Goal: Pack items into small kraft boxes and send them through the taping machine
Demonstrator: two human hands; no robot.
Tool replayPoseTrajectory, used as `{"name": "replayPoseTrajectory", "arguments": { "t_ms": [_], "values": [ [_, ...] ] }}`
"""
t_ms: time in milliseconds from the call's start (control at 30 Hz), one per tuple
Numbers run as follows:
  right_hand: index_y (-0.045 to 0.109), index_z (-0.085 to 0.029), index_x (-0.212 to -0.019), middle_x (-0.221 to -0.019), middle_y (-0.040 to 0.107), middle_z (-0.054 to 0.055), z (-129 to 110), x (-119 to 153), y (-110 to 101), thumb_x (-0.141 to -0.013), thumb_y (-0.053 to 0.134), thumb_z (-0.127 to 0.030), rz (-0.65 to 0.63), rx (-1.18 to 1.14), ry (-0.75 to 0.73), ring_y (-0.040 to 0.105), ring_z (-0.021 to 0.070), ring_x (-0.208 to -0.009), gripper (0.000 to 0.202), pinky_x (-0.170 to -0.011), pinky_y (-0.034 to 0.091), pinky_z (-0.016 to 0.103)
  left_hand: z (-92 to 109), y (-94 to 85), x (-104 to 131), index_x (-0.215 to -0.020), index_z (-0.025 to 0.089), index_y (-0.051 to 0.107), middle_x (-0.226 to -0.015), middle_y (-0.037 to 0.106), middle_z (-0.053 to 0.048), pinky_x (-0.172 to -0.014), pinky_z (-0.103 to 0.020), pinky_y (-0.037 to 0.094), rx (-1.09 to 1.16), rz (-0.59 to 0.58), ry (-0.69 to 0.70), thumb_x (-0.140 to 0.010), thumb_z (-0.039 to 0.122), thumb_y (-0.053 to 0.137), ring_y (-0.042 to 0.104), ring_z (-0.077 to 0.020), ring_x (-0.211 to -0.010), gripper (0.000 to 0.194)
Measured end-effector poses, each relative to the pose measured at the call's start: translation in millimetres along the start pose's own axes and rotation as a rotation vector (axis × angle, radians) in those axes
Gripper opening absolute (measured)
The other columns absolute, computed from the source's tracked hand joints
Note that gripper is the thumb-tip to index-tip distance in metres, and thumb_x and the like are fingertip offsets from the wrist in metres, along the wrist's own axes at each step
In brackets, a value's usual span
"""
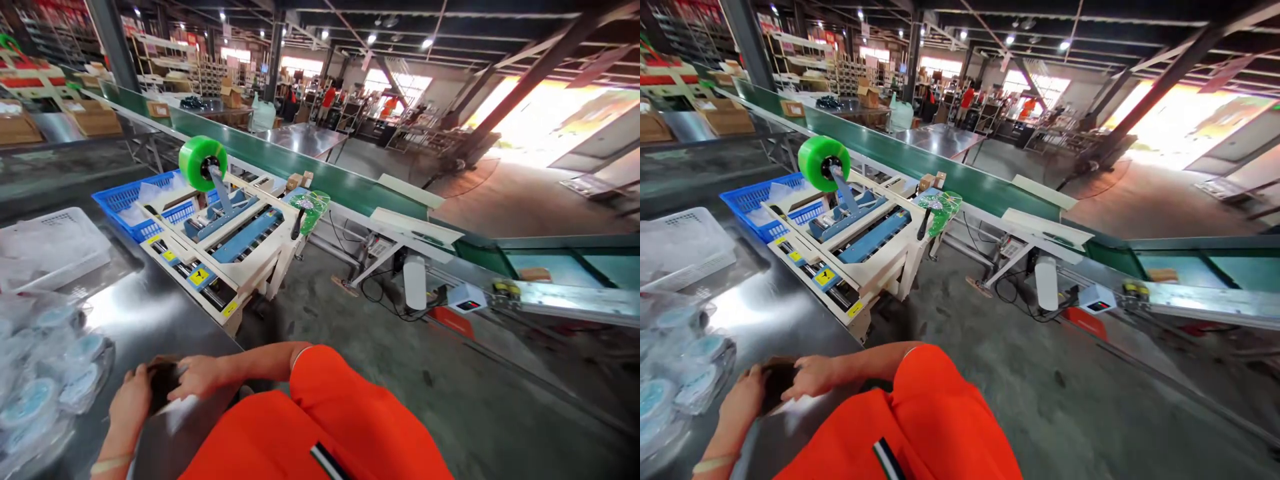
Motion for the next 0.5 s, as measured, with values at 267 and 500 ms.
{"name": "replayPoseTrajectory", "arguments": {
  "t_ms": [267, 500],
  "values": [
    [0.081, -0.028, -0.109, -0.125, 0.082, 0.003, -8, 34, -24, -0.115, 0.049, -0.013, -0.252, 0.094, -0.374, 0.065, 0.0191, -0.146, 0.036, -0.139, 0.030, 0.034, 26, -8.9, 5, -0.125, 0.017, 0.071, -0.112, 0.076, -0.018, -0.084, -0.041, 0.062, 0.029, -0.013, 0.181, -0.107, 0.012, 0.019, 0.084, -0.0335, -0.093, 0.055],
    [0.079, -0.036, -0.091, -0.114, 0.084, -0.001, 19, -16, -43, -0.094, 0.083, -0.031, -0.046, 0.025, 0.067, 0.079, 0.0305, -0.108, 0.007, -0.090, 0.064, 0.048, -12, -27.4, 34, -0.098, 0.026, 0.072, -0.105, 0.078, -0.019, -0.084, -0.058, 0.064, -0.032, 0.208, -0.172, -0.103, 0.037, 0.038, 0.082, -0.0461, -0.100, 0.036]
  ]
}}
Point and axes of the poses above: each hand's wrist, its own x-axis away from the middle knuckle, its own y-axis out of the palm, z = x × y, the point moved 10 cm from there along -x, towards the middle knuckle
